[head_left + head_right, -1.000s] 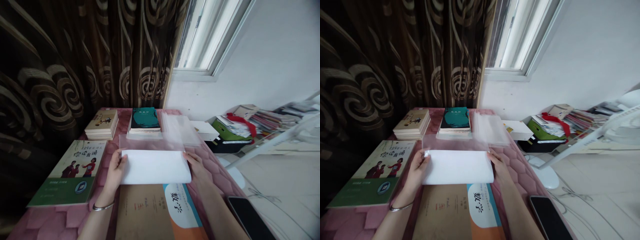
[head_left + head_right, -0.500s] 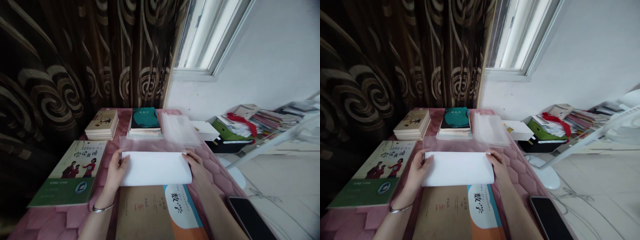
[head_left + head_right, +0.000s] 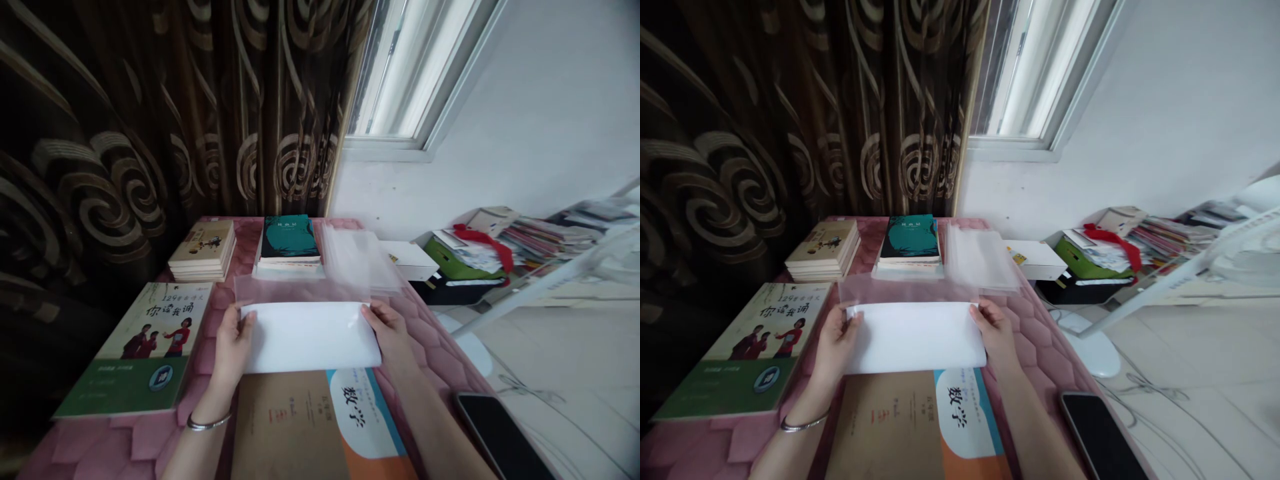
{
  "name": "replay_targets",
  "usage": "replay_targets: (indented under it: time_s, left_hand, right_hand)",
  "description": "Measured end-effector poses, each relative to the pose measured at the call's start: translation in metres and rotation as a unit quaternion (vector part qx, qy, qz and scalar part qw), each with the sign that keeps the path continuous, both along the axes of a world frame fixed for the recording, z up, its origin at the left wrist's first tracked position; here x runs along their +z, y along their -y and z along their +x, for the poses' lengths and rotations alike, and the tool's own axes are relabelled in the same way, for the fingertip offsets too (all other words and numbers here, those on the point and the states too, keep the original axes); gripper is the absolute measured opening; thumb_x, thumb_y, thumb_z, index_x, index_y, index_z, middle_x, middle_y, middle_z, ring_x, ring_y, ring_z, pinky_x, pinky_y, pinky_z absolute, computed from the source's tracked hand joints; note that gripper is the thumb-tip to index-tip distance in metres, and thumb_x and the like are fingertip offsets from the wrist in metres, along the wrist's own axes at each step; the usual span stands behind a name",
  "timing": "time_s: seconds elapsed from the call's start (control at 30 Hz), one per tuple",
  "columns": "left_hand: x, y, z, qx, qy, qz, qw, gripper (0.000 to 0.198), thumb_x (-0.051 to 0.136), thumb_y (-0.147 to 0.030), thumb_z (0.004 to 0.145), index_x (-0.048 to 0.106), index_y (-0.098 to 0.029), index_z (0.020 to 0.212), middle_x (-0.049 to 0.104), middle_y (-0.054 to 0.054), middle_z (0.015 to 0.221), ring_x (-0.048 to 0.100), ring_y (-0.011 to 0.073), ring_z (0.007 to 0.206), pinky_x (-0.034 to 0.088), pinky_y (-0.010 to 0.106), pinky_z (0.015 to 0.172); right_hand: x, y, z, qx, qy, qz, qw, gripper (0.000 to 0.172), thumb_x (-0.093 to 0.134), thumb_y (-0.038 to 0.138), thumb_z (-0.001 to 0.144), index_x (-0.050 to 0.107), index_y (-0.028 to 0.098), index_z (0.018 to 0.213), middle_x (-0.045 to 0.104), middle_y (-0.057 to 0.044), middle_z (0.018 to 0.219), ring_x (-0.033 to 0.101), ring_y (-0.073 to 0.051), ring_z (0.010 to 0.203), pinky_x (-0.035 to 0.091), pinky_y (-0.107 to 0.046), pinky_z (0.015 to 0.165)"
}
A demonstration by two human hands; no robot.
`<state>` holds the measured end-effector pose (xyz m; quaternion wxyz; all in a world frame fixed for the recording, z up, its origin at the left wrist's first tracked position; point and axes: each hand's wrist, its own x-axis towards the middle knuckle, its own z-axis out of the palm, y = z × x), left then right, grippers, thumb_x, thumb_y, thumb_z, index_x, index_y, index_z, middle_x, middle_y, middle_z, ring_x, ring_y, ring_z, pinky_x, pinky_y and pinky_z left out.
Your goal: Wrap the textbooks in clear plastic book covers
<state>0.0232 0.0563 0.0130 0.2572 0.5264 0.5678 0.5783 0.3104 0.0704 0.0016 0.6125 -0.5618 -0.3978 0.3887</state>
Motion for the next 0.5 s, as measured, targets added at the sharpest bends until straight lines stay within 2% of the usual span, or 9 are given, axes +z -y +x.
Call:
replay_targets:
  time_s: [0.17,0.3,0.4,0.5]
  left_hand:
    - [0.0002,0.0002,0.0005,0.003,0.012,0.007,1.0,0.019,0.061,-0.036,0.078,0.06,-0.023,0.092,0.067,0.004,0.091,0.061,0.0209,0.09,0.046,0.033,0.087]
    - [-0.0002,0.0003,-0.0003,-0.001,-0.001,0.015,1.0,0.017,0.059,-0.034,0.08,0.06,-0.023,0.093,0.066,0.004,0.091,0.06,0.0196,0.09,0.045,0.033,0.088]
    - [-0.0007,0.0006,-0.0016,-0.006,0.008,0.016,1.0,0.017,0.06,-0.035,0.081,0.061,-0.024,0.094,0.065,0.003,0.089,0.059,0.0187,0.088,0.044,0.032,0.086]
    - [-0.0023,0.0012,-0.0032,-0.02,0.028,0.007,0.999,0.021,0.062,-0.038,0.08,0.062,-0.023,0.095,0.065,0.002,0.088,0.057,0.0167,0.082,0.044,0.029,0.079]
  right_hand:
    - [-0.0037,0.0009,0.0047,-0.046,0.042,0.028,0.998,0.028,0.078,0.049,0.06,0.061,0.028,0.067,0.064,0.001,0.064,0.055,-0.02,0.06,0.042,-0.032,0.052]
    - [0.0001,0.0041,0.0066,-0.002,0.072,-0.003,0.997,0.026,0.075,0.049,0.065,0.068,0.025,0.068,0.068,-0.003,0.07,0.059,-0.023,0.068,0.043,-0.031,0.054]
    - [0.0041,0.0062,0.0053,0.008,0.041,-0.011,0.999,0.026,0.076,0.046,0.064,0.072,0.021,0.071,0.071,-0.003,0.075,0.06,-0.022,0.071,0.044,-0.029,0.058]
    - [0.005,0.0067,0.0051,0.015,-0.004,-0.033,0.999,0.029,0.078,0.045,0.061,0.072,0.019,0.069,0.069,-0.002,0.072,0.058,-0.018,0.065,0.042,-0.027,0.054]
